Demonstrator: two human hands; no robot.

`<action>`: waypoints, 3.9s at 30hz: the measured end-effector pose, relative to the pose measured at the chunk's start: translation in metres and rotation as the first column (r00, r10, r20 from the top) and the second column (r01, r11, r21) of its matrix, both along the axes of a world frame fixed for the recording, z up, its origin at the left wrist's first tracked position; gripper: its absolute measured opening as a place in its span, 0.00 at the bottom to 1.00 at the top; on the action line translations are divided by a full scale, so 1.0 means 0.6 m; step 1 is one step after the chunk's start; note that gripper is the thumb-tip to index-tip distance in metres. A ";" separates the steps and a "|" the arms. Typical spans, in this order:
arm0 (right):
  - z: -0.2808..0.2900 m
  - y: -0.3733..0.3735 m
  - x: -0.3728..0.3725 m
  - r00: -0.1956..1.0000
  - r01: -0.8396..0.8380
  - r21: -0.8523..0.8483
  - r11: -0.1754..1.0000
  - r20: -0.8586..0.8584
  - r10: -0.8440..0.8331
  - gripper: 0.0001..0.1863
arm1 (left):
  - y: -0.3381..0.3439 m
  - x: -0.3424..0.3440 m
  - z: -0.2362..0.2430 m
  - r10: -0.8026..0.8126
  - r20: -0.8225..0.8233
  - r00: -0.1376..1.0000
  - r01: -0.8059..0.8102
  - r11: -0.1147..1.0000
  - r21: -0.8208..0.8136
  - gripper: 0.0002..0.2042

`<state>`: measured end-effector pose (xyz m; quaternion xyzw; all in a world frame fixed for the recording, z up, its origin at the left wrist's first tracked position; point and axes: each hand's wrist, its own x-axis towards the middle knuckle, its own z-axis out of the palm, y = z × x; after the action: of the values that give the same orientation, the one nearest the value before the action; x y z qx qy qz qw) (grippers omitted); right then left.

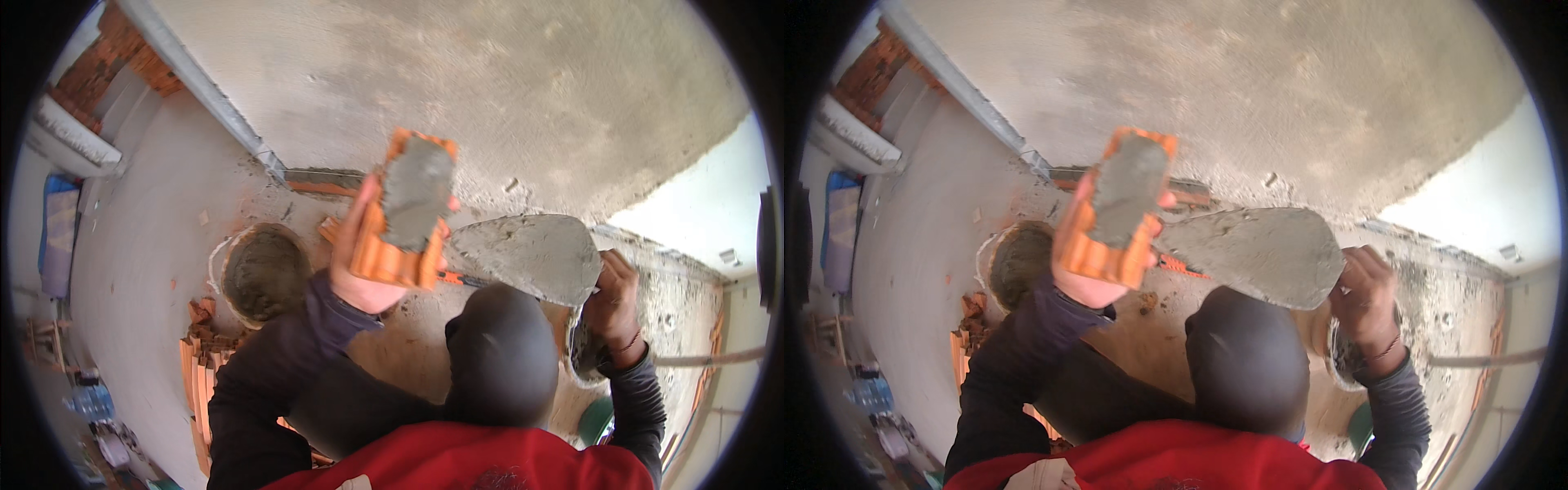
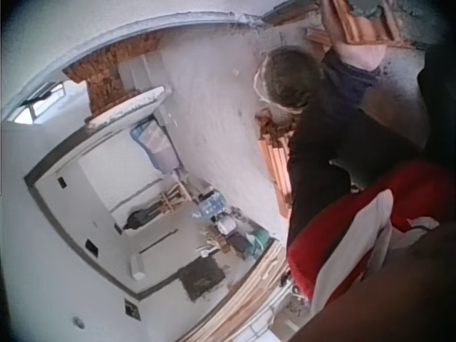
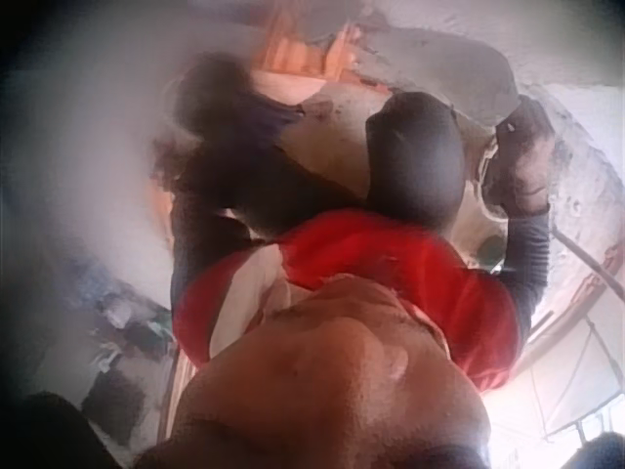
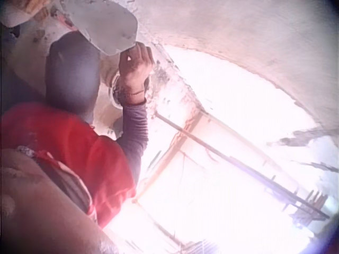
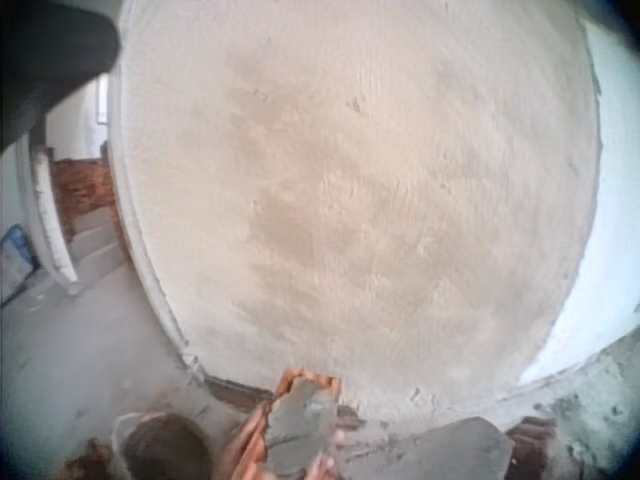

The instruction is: The person uses a grinder to cut tiles, applies mortar to the tiles with a trowel, and presses the tiles onto a wall.

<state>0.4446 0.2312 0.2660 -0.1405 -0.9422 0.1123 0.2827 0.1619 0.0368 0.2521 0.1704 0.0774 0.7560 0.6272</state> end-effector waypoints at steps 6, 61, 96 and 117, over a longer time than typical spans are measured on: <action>0.090 0.062 0.184 0.706 0.501 -0.137 0.855 0.635 -0.313 0.07 | -0.019 -0.039 -0.036 0.201 -0.160 0.966 -0.222 0.966 -0.130 0.27; -0.008 -0.059 -0.075 0.985 -0.142 -0.409 0.902 0.029 0.168 0.14 | -0.009 0.042 0.018 0.182 0.041 0.982 -0.173 0.971 -0.165 0.23; 0.018 0.014 -0.077 0.996 -0.085 0.084 0.993 -0.011 0.086 0.14 | -0.027 0.027 0.021 0.124 0.058 0.991 -0.114 0.981 -0.157 0.25; 0.107 -0.014 -0.033 0.993 0.112 -0.246 0.963 0.069 -0.097 0.10 | -0.021 -0.001 0.014 -0.062 0.046 0.997 0.065 0.995 -0.071 0.28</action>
<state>0.4251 0.2229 0.3300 -0.2276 -0.9195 0.2105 0.2415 0.1613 0.0242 0.2608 0.1334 0.0857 0.7359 0.6582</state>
